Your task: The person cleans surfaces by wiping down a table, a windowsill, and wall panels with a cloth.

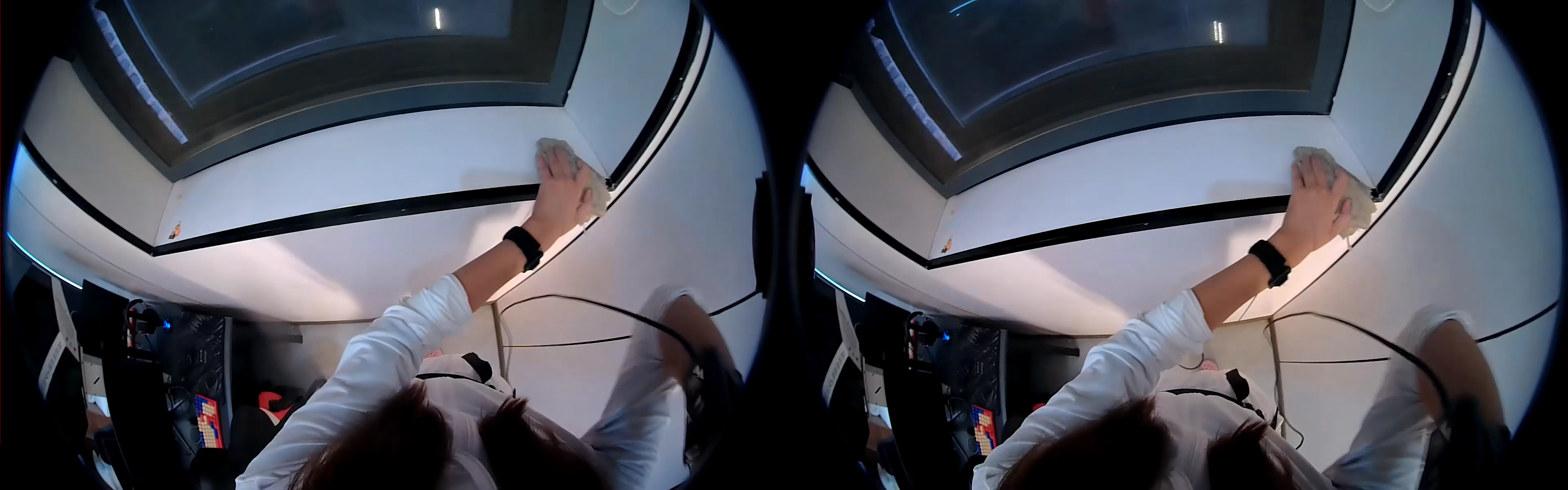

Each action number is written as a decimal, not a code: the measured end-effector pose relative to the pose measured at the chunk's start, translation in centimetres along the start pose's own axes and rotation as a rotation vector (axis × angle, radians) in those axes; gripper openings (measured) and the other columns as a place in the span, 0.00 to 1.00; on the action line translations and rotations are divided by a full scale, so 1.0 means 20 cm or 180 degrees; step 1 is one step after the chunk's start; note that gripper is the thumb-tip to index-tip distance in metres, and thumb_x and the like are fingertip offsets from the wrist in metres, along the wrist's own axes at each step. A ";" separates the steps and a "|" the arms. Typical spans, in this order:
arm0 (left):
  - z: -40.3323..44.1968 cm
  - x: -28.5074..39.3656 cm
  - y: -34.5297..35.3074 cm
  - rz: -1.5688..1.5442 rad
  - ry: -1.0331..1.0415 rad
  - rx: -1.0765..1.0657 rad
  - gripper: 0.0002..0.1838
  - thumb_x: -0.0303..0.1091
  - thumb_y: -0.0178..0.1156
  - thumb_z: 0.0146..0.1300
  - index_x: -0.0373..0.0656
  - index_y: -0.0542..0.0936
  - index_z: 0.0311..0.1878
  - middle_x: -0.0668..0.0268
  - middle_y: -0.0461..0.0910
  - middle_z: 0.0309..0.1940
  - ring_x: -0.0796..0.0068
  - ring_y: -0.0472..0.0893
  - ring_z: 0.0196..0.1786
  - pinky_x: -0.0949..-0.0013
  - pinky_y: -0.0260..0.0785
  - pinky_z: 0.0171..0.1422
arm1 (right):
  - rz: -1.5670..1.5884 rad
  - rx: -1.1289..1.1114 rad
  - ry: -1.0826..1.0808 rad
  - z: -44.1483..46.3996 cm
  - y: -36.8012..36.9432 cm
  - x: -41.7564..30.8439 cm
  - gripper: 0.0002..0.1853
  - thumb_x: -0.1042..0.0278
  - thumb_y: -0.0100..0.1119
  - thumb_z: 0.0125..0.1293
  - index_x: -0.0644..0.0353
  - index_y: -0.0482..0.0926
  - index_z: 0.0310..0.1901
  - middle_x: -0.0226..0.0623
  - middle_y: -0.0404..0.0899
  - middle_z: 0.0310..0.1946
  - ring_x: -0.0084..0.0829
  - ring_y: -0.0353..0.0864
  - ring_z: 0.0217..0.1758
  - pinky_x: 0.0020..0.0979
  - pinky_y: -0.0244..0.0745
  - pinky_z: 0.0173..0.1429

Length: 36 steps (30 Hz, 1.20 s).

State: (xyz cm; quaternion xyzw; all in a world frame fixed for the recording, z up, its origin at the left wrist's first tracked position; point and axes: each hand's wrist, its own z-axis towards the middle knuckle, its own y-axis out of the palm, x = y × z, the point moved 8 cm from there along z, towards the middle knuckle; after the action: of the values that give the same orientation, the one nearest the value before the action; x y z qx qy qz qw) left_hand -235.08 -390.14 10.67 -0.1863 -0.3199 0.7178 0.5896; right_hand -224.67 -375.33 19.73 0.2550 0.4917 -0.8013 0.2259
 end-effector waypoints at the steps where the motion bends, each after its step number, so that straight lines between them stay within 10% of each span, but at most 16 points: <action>1: 0.00 0.00 0.00 0.0053 0.0022 0.0044 0.30 0.50 0.49 0.62 0.36 0.68 0.59 0.29 0.67 0.55 0.30 0.66 0.60 0.36 0.54 0.66 | -0.0034 -0.0066 0.0002 0.00 0.01 0.00 0.20 0.63 0.48 0.70 0.63 0.63 0.59 0.49 0.75 0.45 0.45 0.76 0.55 0.47 0.66 0.63; 9: 0.06 -0.03 -0.02 -0.0904 -0.0058 -0.0329 0.39 0.60 0.65 0.42 0.40 0.75 0.54 0.29 0.66 0.56 0.32 0.61 0.65 0.34 0.51 0.66 | -0.0176 -0.0260 0.0016 0.00 0.09 0.01 0.20 0.65 0.47 0.70 0.64 0.63 0.60 0.51 0.75 0.47 0.46 0.75 0.57 0.48 0.64 0.65; 28: -0.16 -0.16 -0.20 -0.0985 0.0125 -0.0135 0.34 0.48 0.67 0.46 0.44 0.73 0.56 0.38 0.67 0.55 0.35 0.62 0.64 0.34 0.50 0.67 | 0.0370 0.0191 0.0225 -0.14 0.12 -0.01 0.20 0.71 0.44 0.71 0.67 0.63 0.62 0.56 0.76 0.51 0.49 0.74 0.60 0.49 0.60 0.70; 36: -0.47 -0.55 -0.76 -0.0158 -0.0060 -0.0036 0.30 0.45 0.72 0.40 0.45 0.76 0.49 0.48 0.66 0.60 0.43 0.69 0.60 0.46 0.61 0.66 | 0.1977 0.0246 -0.1038 -0.23 0.25 -0.57 0.20 0.73 0.43 0.71 0.69 0.63 0.63 0.59 0.76 0.53 0.50 0.74 0.62 0.49 0.58 0.72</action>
State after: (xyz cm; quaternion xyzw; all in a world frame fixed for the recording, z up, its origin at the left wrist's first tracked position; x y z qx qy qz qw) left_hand -215.23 -397.06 12.95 -0.1748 -0.3340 0.7029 0.6032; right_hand -211.97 -371.91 21.76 0.2694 0.3174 -0.7426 0.5246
